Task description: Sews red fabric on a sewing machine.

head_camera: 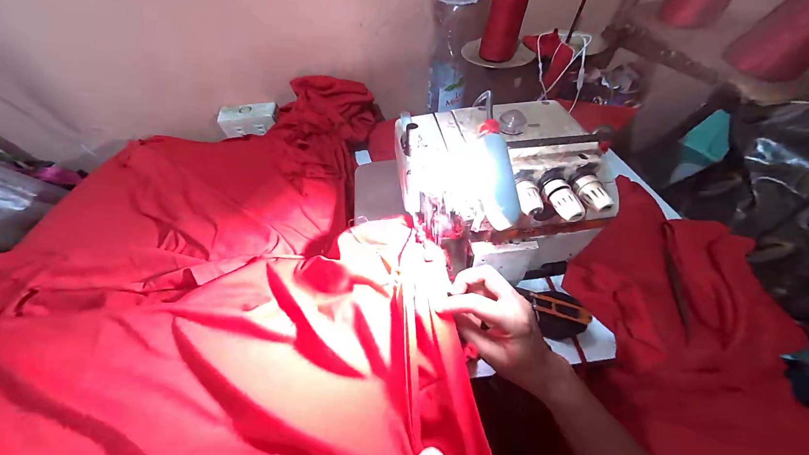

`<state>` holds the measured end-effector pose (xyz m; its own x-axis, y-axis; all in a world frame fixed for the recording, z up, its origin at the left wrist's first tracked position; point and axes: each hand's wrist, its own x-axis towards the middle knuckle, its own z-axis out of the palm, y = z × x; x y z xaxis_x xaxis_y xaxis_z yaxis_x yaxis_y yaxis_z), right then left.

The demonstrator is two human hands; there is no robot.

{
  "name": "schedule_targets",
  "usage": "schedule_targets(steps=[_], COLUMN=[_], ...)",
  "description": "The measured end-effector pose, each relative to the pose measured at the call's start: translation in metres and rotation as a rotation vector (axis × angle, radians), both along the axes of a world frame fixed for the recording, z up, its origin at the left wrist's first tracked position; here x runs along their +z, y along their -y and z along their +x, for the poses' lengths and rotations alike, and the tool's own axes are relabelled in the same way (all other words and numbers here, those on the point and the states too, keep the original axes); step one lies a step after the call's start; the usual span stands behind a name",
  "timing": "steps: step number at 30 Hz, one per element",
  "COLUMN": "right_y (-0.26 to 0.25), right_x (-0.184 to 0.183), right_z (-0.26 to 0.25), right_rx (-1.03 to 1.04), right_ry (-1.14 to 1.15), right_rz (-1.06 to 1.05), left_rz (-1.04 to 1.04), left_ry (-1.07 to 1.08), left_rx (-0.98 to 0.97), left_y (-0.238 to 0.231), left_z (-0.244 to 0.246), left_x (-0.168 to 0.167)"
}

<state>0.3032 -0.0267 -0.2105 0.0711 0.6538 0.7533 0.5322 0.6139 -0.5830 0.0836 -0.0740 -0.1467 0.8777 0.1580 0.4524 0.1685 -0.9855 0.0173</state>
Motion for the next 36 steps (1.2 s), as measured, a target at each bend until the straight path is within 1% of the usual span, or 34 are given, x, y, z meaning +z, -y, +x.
schedule_targets(steps=[4, 6, 11, 14, 17, 19, 21, 22, 23, 25, 27, 29, 31, 34, 36], right_y=[-0.002, -0.001, 0.003, -0.002, -0.009, -0.013, -0.014, -0.013, -0.012, -0.007, -0.001, 0.004, 0.005, -0.001, -0.009], right_x=[0.001, 0.001, 0.004, 0.007, 0.01, 0.012, 0.014, 0.014, 0.013, 0.01, 0.005, 0.002, 0.001, 0.006, 0.012], right_z=[0.005, 0.007, 0.008, 0.008, 0.008, 0.006, 0.004, 0.003, 0.003, 0.004, 0.004, 0.004, 0.004, 0.004, 0.005], right_rx=[0.058, 0.093, 0.128, 0.084, 0.002, -0.031, -0.065, -0.079, -0.083, -0.062, 0.001, 0.046, 0.054, 0.035, 0.013], right_ry=[-0.039, -0.063, -0.034, 0.01, 0.032, 0.029, 0.035, 0.043, 0.049, 0.042, 0.014, -0.001, -0.008, -0.003, 0.007], right_rz=[-0.016, -0.023, -0.039, -0.044, -0.071, -0.092, -0.1, -0.097, -0.091, -0.074, -0.058, -0.05, -0.051, -0.046, -0.052], left_rz=[0.056, 0.075, 0.165, 0.133, 0.059, 0.106, 0.099, 0.082, 0.046, 0.064, 0.144, 0.197, 0.203, 0.172, 0.125], left_ry=[-0.005, 0.031, 0.159, 0.182, 0.124, 0.059, 0.102, 0.129, 0.103, 0.133, 0.191, 0.204, 0.223, 0.27, 0.263], left_rx=[0.169, 0.233, 0.323, 0.307, 0.338, 0.356, 0.335, 0.311, 0.295, 0.288, 0.302, 0.325, 0.346, 0.37, 0.381], left_y=[-0.014, -0.024, -0.056, -0.082, -0.12, -0.142, -0.139, -0.126, -0.107, -0.071, -0.056, -0.056, -0.061, -0.074, -0.089], left_z=[0.023, 0.032, 0.051, 0.053, 0.041, 0.029, 0.023, 0.025, 0.028, 0.039, 0.049, 0.053, 0.055, 0.057, 0.051], left_x=[0.002, 0.003, -0.002, 0.0, 0.017, 0.034, 0.043, 0.044, 0.044, 0.025, -0.001, -0.014, -0.016, -0.012, 0.001])
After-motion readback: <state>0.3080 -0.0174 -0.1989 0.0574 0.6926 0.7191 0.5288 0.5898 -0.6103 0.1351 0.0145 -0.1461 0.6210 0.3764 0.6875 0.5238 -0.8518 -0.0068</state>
